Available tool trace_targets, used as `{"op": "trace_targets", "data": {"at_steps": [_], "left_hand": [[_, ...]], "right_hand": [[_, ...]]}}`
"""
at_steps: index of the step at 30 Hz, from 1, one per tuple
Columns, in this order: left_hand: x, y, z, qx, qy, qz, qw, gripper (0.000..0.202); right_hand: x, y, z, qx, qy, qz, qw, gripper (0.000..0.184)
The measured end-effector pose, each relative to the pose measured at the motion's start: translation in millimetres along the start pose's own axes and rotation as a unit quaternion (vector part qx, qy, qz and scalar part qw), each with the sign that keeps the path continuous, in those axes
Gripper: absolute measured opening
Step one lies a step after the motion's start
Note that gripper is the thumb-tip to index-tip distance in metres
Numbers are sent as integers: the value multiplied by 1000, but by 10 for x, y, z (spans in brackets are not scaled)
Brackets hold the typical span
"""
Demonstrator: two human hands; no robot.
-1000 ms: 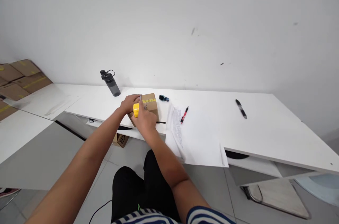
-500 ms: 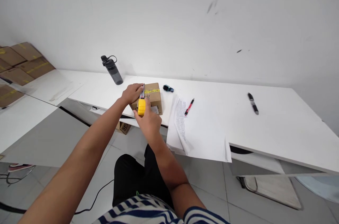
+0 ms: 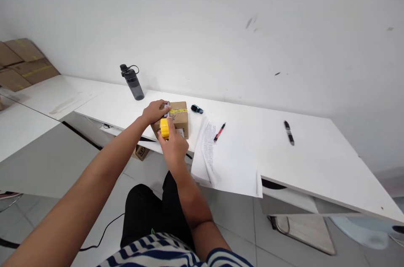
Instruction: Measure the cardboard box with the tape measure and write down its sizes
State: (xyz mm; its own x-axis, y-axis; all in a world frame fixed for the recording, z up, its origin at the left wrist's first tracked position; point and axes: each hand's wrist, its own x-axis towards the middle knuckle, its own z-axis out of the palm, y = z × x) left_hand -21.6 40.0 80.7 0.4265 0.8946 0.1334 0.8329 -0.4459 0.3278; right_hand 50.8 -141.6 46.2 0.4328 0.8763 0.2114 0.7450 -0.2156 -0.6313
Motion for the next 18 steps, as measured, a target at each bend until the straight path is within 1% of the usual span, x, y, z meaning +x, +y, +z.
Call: {"op": "trace_targets", "data": {"at_steps": [4,9,11,13,16,18], "left_hand": [[-3,-12,-6,-13,0,3,1000,53],[-9,-16,-8,-16,0,3,1000,52],[-12,-17,-2,-14,1,4,1000,52],[-12,-21,5,-14,3,7,1000,52],[-1,-34,18,-15,7,16,1000,51],[13,-44,26,-17,9,23,1000,51]], "right_hand": [[-46,24,43,-7,8,-6,1000,68],[-116,98,182,11,55,-33,998,66],[-108,114,227,26,61,-18,998,67],[-77,106,240,46,53,17,997,72],[-5,49,183,75,38,62,995,78],[49,4,117,71,23,77,994,74]]}}
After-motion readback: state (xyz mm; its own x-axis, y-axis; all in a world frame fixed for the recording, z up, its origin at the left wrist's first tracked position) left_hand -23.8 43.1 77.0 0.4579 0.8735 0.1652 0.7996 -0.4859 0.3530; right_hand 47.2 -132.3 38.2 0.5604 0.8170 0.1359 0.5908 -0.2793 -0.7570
